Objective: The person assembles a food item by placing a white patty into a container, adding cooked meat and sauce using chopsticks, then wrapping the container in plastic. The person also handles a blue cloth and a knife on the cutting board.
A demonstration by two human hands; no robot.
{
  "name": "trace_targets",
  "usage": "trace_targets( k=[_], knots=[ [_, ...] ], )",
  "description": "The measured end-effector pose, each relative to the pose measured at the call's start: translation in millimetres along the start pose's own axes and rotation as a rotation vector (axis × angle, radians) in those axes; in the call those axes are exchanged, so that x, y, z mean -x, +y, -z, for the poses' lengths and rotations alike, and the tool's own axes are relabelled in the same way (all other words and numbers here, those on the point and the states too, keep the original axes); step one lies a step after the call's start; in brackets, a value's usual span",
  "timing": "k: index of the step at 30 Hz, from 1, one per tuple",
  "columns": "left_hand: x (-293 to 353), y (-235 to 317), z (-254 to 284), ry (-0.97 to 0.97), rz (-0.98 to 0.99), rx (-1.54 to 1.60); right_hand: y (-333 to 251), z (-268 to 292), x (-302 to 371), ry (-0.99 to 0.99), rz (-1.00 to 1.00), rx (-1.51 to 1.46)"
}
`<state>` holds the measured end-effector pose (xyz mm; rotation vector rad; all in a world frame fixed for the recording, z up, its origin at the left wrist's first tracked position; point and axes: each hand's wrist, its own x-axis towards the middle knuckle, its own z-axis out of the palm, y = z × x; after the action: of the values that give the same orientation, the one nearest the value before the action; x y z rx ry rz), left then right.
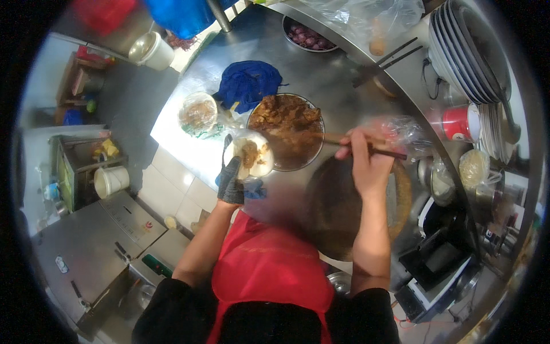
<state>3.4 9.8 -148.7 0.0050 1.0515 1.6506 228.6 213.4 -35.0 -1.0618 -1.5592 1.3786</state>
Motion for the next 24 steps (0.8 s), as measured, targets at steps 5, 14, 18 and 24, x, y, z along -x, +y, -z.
trace_targets(
  k=[5,14,18,24],
  knots=[
    [1,3,-3,0.038,0.003,0.075,60,30,-33,0.281,-0.175,-0.039],
    [-7,-2,11,0.029,-0.043,0.057,141,5,-59,0.158,-0.270,-0.213],
    [-3,1,10,0.006,0.016,0.068,155,8,-55,0.193,-0.344,-0.340],
    [-7,0,11,0.018,-0.021,0.021,163,16,-41,0.285,-0.494,-0.487]
  ],
)
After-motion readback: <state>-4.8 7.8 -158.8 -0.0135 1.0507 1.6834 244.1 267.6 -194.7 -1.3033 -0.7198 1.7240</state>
